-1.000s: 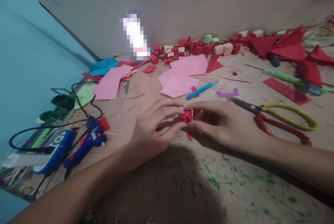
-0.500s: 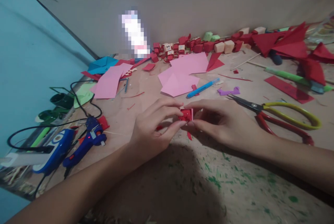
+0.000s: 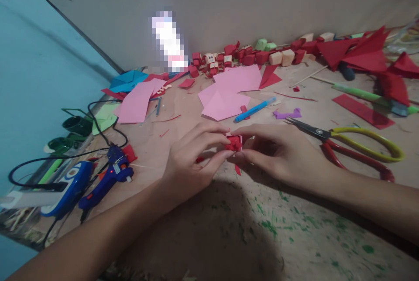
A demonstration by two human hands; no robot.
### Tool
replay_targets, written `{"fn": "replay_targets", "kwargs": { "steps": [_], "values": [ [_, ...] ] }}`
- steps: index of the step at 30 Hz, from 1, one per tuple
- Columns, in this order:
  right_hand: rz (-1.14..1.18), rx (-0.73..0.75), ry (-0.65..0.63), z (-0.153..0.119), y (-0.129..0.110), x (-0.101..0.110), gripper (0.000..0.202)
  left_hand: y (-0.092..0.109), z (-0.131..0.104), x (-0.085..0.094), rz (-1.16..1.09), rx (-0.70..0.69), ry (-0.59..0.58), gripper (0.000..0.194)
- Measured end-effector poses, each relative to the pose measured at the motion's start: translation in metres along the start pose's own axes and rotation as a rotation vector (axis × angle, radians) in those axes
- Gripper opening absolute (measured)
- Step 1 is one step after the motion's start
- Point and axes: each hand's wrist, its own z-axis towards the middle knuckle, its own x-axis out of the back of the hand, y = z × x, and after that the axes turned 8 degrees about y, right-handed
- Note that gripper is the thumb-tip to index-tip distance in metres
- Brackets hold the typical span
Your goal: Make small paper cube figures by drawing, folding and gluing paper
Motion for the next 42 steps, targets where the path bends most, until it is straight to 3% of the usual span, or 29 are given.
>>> {"fn": "replay_targets", "kwargs": {
  "steps": [4, 9, 12, 20, 27, 42],
  "values": [
    [-0.005, 0.017, 0.023, -0.0003, 0.0002, -0.0011, 0.024, 0.0016, 0.0018, 0.0009, -0.09, 0.086, -0.011, 0.025],
    [-0.07, 0.078, 0.076, -0.0012, 0.0005, -0.0005, 0.034, 0.0036, 0.0024, 0.0017, -0.385, 0.485, -0.073, 0.023],
    [-0.108, 0.095, 0.082, -0.0014, 0.0007, 0.0002, 0.04, 0.0021, 0.0025, 0.0011, -0.481, 0.605, -0.107, 0.026],
    [-0.042, 0.039, 0.063, -0.0019, 0.0031, -0.0008, 0.046, 0.0019, 0.0007, -0.0022, -0.543, 0.565, -0.12, 0.036],
    [-0.098, 0.074, 0.008, 0.0003, -0.0031, 0.0012, 0.046, -0.0003, -0.0015, -0.0043, -0.449, 0.561, -0.072, 0.026],
    [-0.139, 0.09, 0.042, 0.0002, -0.0011, 0.0022, 0.033, -0.0008, -0.0009, -0.0065, -0.423, 0.549, -0.061, 0.025]
  ]
}}
